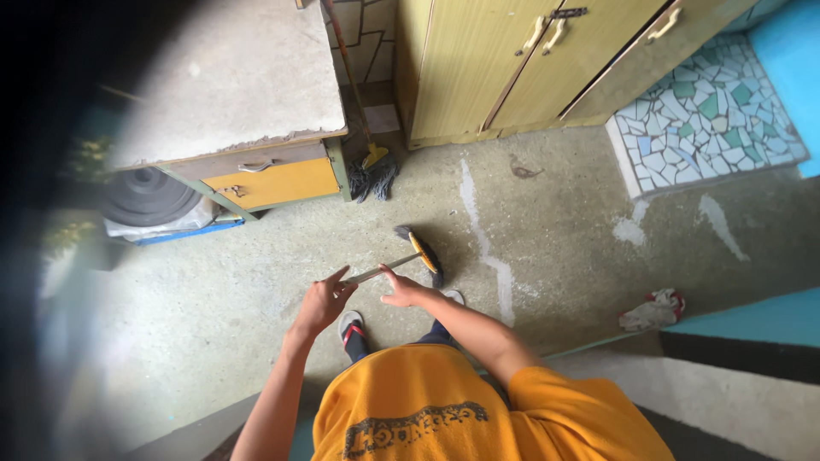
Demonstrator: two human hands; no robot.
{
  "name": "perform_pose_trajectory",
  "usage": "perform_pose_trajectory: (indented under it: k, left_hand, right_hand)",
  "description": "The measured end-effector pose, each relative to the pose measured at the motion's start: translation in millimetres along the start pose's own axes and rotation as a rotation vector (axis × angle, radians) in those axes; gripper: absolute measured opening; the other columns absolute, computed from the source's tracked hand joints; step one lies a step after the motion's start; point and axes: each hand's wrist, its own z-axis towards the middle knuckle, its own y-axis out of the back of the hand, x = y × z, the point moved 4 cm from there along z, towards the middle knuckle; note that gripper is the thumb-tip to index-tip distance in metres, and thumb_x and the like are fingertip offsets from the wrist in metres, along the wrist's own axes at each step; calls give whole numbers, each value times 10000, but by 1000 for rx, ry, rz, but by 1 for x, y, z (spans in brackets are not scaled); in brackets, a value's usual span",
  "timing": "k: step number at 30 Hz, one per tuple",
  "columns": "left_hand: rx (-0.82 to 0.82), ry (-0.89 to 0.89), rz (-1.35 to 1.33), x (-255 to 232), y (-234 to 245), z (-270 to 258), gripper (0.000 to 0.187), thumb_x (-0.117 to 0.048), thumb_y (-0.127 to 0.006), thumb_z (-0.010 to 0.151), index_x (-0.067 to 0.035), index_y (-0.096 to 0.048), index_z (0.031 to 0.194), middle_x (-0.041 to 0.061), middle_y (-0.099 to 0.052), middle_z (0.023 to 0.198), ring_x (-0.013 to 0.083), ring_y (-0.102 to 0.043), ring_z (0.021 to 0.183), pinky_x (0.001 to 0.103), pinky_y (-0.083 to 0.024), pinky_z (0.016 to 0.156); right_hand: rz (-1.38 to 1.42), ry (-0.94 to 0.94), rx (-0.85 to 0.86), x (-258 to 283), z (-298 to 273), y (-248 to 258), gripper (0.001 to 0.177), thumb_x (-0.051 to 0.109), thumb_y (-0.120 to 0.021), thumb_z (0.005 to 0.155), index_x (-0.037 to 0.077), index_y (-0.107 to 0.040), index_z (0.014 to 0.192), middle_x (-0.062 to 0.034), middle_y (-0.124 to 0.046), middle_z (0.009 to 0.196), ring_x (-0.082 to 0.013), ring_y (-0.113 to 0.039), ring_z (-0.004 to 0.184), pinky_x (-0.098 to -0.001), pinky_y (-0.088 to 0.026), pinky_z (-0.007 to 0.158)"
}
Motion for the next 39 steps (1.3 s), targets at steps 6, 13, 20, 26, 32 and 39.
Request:
perform_pose_trajectory:
  k: [6, 13, 20, 26, 32, 39]
  left_hand:
    - [-38, 81, -188, 16, 34, -2, 446, -276, -776, 909, -84, -695, 1304, 133, -802, 892, 144, -773, 777, 330, -592, 670]
    - [30, 66, -229, -3, 14, 14, 344, -238, -838, 857, -26, -720, 1101, 156, -809, 827, 157, -655, 643, 332, -524, 601]
    - [131, -230, -271, -31, -6, 26, 200, -217, -810, 877, -31, -762, 931, 101, -815, 917, 153, -786, 789, 323, -599, 650]
    - [80, -314, -117, -42, 9, 21, 172, -219, -774, 893, -81, -782, 995, 100, -799, 957, 207, -792, 772, 338, -607, 588]
    - [-95, -250, -87, -30, 27, 7, 172, -159, -733, 941, -54, -748, 1076, 158, -780, 977, 254, -791, 823, 355, -587, 610]
    - [-231, -149, -168, -22, 20, -2, 168, -67, -650, 985, -54, -715, 1140, 167, -772, 990, 251, -789, 824, 351, -606, 635]
  right_hand:
    - [65, 368, -327, 33, 16, -21, 1043, 257, -760, 868, 131, -65, 1635, -345, -385, 1581, -461, -479, 1407, -452, -433, 1115]
    - [245, 72, -285, 7, -7, -41, 1121, 251, -668, 888, 231, 172, 1630, -213, -630, 1398, -400, -636, 1212, -409, -498, 1027]
    - [381, 11, -314, -7, -26, -43, 1078, 230, -624, 940, 273, 218, 1612, -157, -748, 1205, -313, -735, 1046, -394, -555, 937]
    - [390, -15, -347, -2, -20, -45, 1075, 236, -633, 944, 276, 190, 1634, -168, -756, 1160, -323, -740, 1008, -404, -557, 918]
    - [360, 19, -328, 7, 2, -40, 1085, 237, -652, 921, 287, 165, 1633, -160, -777, 1112, -324, -751, 958, -399, -561, 886]
    - [322, -42, -183, 2, 10, -33, 1089, 215, -622, 919, 321, 197, 1628, -136, -731, 1184, -318, -749, 918, -411, -584, 827]
